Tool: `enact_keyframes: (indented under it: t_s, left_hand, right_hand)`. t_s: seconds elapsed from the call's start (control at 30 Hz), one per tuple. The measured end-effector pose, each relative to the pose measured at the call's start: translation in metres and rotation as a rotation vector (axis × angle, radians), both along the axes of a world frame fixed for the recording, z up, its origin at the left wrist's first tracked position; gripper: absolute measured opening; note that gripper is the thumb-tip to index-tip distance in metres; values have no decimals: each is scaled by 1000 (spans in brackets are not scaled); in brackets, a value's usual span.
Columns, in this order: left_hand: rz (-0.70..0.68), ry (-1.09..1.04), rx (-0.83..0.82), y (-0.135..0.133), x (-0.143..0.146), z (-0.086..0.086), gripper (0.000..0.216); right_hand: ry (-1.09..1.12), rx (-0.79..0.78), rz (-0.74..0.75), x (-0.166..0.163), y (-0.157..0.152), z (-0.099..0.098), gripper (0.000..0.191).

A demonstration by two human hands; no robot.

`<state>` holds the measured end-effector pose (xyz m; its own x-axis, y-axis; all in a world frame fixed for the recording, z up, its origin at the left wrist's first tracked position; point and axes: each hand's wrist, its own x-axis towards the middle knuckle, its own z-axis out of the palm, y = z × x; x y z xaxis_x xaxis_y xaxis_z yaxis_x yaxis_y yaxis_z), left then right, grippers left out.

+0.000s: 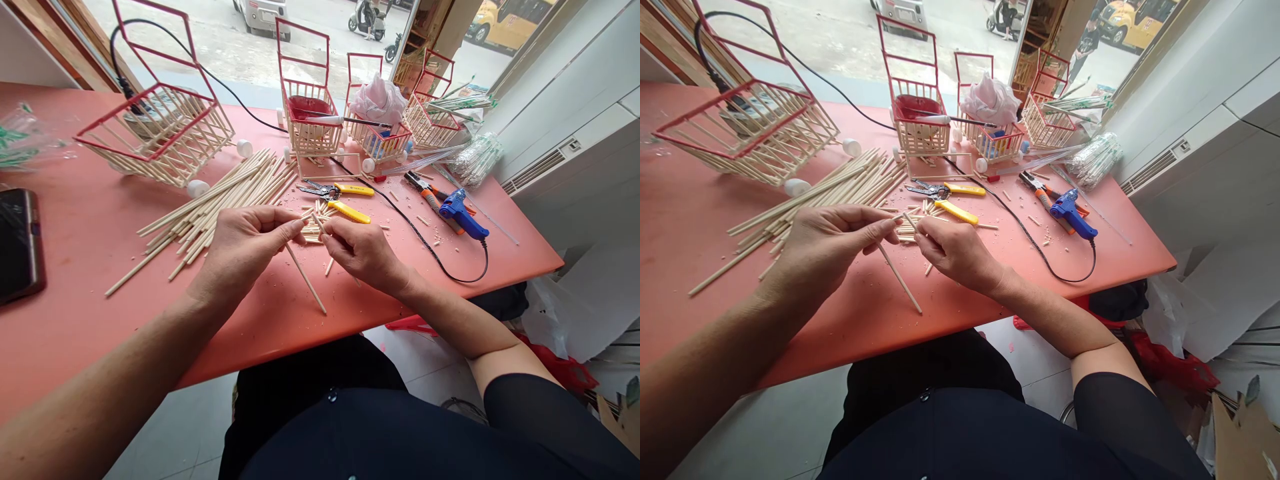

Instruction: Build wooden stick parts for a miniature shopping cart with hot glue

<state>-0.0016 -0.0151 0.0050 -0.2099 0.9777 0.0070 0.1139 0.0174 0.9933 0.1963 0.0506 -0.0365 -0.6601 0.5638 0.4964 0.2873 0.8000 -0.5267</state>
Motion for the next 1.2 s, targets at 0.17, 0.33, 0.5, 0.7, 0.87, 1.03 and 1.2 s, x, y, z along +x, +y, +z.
enact_keyframes:
  t_s: [0.17,0.33,0.5,0.7,0.87,1.03,1.2]
  left_hand:
    - [-2,-13,0,0,-1,0,9]
    - [-7,-3,-3,0,-1,-1,9]
    - [-9,1,4,0,-1,-1,13]
    - [-2,-11,23,2,-2,-5,17]
    - [-4,-14,26,2,-2,-5,15]
    - [-5,-2,18,2,-2,-4,11]
    - [-12,1,18,1,-1,-4,11]
  right_hand:
    - [22,-1,14,0,0,1,26]
    - [43,27,24,0,0,0,27]
    - [21,13,7,0,0,0,26]
    - [46,14,23,0,-1,0,26]
    - [46,1,22,0,-1,-1,26]
    - [40,-4,19,-1,-1,0,27]
    - [12,-15,5,0,-2,1,27]
